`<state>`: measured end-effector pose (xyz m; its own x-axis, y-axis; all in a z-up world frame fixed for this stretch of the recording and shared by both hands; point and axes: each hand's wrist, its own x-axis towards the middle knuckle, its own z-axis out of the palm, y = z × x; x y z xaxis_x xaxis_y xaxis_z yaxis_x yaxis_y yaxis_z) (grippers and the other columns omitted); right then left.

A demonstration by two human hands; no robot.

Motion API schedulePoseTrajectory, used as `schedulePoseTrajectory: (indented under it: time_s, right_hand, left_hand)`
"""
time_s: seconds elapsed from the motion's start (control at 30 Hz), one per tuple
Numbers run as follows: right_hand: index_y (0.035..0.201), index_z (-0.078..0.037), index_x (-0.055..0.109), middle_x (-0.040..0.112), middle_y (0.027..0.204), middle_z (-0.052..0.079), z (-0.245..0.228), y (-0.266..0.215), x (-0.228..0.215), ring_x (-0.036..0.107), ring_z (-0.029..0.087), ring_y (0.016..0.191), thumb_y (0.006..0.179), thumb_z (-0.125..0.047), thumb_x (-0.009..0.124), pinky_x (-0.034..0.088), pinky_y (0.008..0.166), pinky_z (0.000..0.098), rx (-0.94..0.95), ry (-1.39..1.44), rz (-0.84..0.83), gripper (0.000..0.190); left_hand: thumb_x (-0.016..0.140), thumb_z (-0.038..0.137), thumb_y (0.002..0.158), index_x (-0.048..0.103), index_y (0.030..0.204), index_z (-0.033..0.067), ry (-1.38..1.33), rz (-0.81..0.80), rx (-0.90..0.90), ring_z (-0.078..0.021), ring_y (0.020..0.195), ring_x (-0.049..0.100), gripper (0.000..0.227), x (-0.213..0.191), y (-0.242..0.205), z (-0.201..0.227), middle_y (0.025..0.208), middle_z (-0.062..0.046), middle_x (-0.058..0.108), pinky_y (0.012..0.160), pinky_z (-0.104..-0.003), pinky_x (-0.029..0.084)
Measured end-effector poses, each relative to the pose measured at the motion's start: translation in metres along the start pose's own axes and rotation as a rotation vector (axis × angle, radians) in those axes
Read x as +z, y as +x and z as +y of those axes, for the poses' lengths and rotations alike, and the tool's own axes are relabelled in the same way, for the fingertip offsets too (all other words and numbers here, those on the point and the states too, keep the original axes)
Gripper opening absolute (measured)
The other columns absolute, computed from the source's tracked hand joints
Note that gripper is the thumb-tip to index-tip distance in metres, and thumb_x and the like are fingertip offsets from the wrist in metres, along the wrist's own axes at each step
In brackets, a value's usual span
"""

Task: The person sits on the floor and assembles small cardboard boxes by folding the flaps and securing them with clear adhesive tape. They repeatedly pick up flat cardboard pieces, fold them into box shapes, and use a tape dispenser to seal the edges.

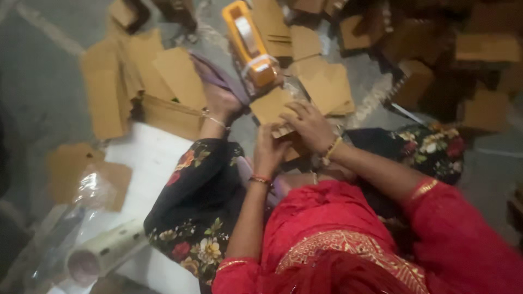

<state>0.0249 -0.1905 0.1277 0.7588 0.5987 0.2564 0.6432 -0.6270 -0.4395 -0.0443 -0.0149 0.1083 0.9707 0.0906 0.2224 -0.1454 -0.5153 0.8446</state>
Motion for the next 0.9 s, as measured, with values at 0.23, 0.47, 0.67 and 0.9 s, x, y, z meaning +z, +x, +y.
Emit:
schedulePoseTrajectory:
  time_s: [0.23, 0.47, 0.67, 0.9]
  right_hand:
    - [0.131, -0.013, 0.065, 0.067, 0.136, 0.011, 0.092, 0.005, 0.003, 0.064, 0.033, 0.126, 0.096, -0.033, 0.068, 0.050, 0.109, 0.0423, 0.352, 0.576, 0.053, 0.040]
    - [0.136, -0.010, 0.053, 0.054, 0.137, 0.022, 0.135, -0.009, 0.029, 0.054, 0.041, 0.120, 0.062, -0.049, 0.092, 0.044, 0.096, 0.0530, 0.586, -0.249, -0.021, 0.093]
    - [0.142, -0.004, 0.053, 0.061, 0.128, 0.023, 0.130, 0.001, 0.013, 0.061, 0.043, 0.107, 0.057, -0.045, 0.094, 0.050, 0.085, 0.0534, 0.637, -0.268, 0.121, 0.102]
    - [0.117, -0.004, 0.073, 0.075, 0.097, 0.011, 0.153, -0.013, -0.039, 0.068, 0.024, 0.085, 0.083, -0.036, 0.082, 0.054, 0.074, 0.0391, 0.753, 0.592, 0.071, 0.047]
  left_hand:
    - [0.056, -0.006, 0.079, 0.067, 0.118, 0.0147, 0.173, -0.027, -0.128, -0.0366, 0.107, 0.070, 0.046, -0.001, 0.013, -0.011, 0.115, -0.013, 0.073, 0.089, -0.046, 0.056]
    - [0.059, -0.004, 0.076, 0.065, 0.120, 0.0168, 0.152, -0.026, -0.086, -0.0370, 0.105, 0.069, 0.049, 0.000, 0.012, -0.014, 0.116, -0.013, 0.071, 0.086, -0.045, 0.056]
    - [0.059, -0.003, 0.079, 0.065, 0.120, 0.0179, 0.172, -0.021, -0.100, -0.0376, 0.102, 0.069, 0.047, 0.002, 0.012, -0.014, 0.116, -0.013, 0.072, 0.083, -0.046, 0.056]
    - [0.060, -0.002, 0.077, 0.064, 0.120, 0.0161, 0.147, 0.059, 0.037, -0.0391, 0.103, 0.069, 0.046, 0.005, 0.014, -0.023, 0.115, -0.015, 0.071, 0.083, -0.046, 0.056]
